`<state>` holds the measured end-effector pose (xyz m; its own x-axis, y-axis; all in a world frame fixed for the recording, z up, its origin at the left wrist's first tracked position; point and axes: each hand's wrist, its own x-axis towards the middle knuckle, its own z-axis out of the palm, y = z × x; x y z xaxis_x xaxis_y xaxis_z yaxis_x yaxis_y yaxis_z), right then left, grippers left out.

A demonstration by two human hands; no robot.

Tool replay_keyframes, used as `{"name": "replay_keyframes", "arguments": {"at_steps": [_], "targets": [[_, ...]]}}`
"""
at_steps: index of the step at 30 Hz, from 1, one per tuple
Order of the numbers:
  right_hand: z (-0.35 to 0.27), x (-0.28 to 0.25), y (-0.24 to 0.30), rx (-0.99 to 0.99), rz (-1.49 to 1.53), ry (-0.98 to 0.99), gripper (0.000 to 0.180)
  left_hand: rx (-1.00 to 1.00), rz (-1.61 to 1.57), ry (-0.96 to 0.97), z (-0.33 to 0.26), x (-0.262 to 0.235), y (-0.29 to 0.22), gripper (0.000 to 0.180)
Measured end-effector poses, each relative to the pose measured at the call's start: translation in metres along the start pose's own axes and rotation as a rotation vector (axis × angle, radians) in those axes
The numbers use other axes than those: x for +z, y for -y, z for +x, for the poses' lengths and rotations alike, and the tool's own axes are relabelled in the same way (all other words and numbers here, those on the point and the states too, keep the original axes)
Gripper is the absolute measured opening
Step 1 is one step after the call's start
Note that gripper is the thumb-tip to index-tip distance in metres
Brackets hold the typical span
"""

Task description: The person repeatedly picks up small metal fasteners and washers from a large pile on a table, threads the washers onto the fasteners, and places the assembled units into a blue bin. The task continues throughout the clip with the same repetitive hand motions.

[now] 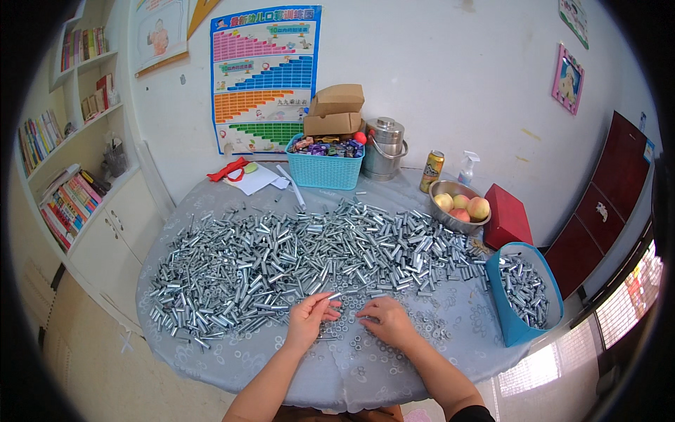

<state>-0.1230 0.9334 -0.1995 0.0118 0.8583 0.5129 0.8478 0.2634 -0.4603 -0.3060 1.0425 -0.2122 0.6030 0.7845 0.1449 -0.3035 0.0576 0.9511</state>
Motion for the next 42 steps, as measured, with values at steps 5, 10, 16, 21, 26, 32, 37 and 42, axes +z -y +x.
{"name": "replay_keyframes", "arguments": {"at_steps": [5, 10, 16, 21, 26, 32, 37, 42], "targets": [[-0.004, -0.015, -0.012, 0.09, 0.084, 0.109, 0.014, 0.004, 0.002, -0.001, 0.001, -0.002, 0.002, 0.024], [-0.004, -0.031, -0.01, 0.093, 0.124, 0.263, 0.017, -0.01, 0.014, 0.003, 0.0, 0.0, 0.001, 0.024], [-0.007, -0.028, -0.006, 0.073, 0.016, 0.336, 0.019, -0.018, 0.023, -0.001, 0.0, 0.0, 0.002, 0.024], [-0.008, -0.022, -0.005, 0.076, -0.003, 0.379, 0.017, -0.014, 0.014, 0.006, -0.001, 0.001, 0.001, 0.023], [-0.007, -0.021, 0.001, 0.48, 0.231, 0.194, 0.011, -0.061, 0.018, 0.065, -0.002, 0.0, 0.001, 0.024], [-0.004, -0.01, -0.002, 0.663, 0.958, -0.007, 0.012, -0.238, -0.051, 0.206, -0.004, 0.002, -0.005, 0.026], [-0.004, -0.008, -0.003, 0.662, 1.046, -0.023, 0.014, -0.321, -0.077, 0.252, -0.005, 0.001, -0.006, 0.028], [-0.005, -0.01, -0.007, 0.632, 1.1, -0.075, 0.011, -0.333, -0.083, 0.228, -0.005, 0.001, -0.009, 0.027]]}}
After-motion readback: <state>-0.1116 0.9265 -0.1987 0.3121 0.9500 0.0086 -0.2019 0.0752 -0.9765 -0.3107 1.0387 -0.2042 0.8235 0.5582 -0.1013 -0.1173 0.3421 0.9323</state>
